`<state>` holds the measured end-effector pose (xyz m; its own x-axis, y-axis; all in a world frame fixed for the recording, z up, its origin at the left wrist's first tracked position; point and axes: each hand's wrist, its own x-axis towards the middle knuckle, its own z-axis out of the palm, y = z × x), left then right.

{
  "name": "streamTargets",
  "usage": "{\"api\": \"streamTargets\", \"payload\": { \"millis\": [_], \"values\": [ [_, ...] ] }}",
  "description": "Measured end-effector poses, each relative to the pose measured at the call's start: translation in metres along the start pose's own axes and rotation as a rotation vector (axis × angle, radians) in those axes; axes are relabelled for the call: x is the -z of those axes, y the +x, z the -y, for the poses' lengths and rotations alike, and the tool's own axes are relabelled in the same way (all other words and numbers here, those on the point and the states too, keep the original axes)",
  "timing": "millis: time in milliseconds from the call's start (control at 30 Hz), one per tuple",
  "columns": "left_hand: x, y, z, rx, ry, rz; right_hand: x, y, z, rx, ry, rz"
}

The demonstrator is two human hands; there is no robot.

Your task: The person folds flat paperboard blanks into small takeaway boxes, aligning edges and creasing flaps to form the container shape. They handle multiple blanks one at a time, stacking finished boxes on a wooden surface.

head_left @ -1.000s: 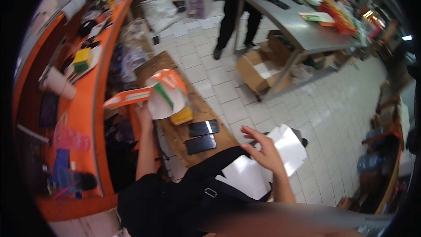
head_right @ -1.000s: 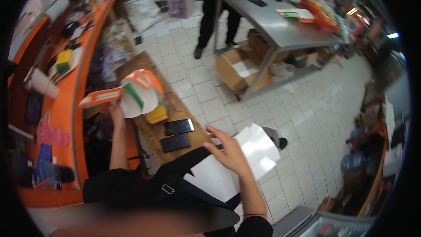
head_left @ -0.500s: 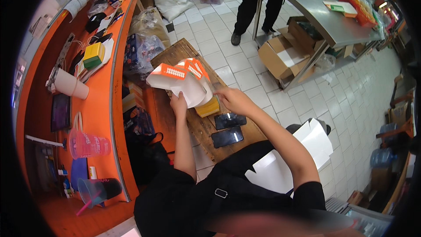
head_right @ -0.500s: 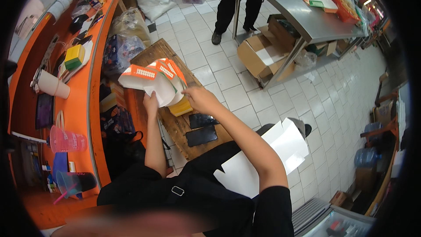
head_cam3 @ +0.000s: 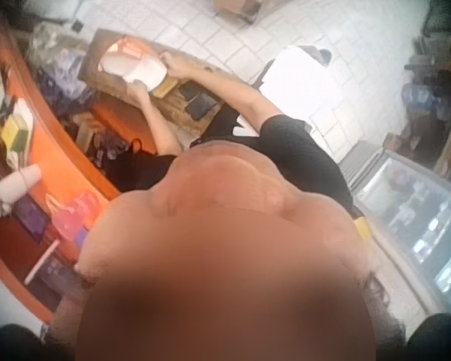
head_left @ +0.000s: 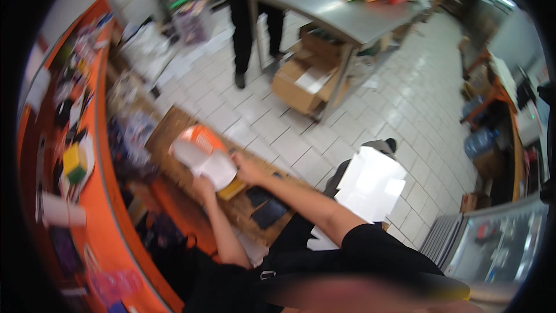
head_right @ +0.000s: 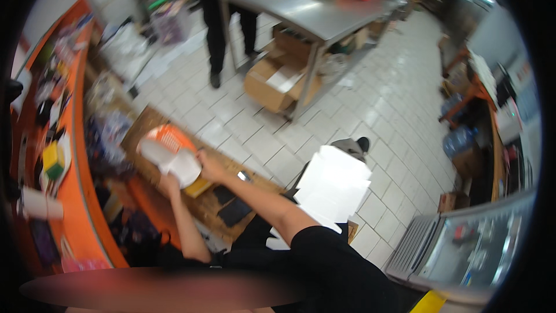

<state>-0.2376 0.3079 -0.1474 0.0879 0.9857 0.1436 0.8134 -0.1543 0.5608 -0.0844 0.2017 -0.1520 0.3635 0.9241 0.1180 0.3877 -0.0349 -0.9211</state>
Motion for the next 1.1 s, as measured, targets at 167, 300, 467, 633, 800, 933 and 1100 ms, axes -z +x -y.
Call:
{"api": "streamTargets", "payload": {
  "millis": [167, 300, 467, 633, 800, 933, 1100],
  "values": [
    [-0.014, 0.002, -0.002, 0.001, -0.130, 0.054, 0.003, 0.003, -0.018, 0.001, 0.371, 0.071],
    [-0.021, -0.011, 0.003, 0.011, -0.188, -0.044, 0.005, -0.002, -0.010, -0.078, 0.282, 0.003],
    [-0.024, -0.012, 0.010, 0.023, -0.323, 0.010, 0.008, -0.002, -0.004, -0.188, 0.128, -0.166],
    [-0.046, 0.015, 0.033, 0.019, -0.230, 0.236, 0.015, 0.000, -0.008, -0.353, 0.062, -0.129],
    [-0.064, 0.019, 0.063, -0.026, -0.432, 0.329, 0.037, -0.004, 0.041, -0.228, -0.100, -0.325],
    [-0.044, 0.009, 0.058, 0.099, -0.845, 0.438, 0.123, -0.014, 0.097, 0.009, 0.003, -0.482],
    [0.062, -0.049, 0.009, 0.025, 0.275, 0.381, 0.267, -0.145, 0.137, 0.298, 0.397, -1.031]
  ]
}}
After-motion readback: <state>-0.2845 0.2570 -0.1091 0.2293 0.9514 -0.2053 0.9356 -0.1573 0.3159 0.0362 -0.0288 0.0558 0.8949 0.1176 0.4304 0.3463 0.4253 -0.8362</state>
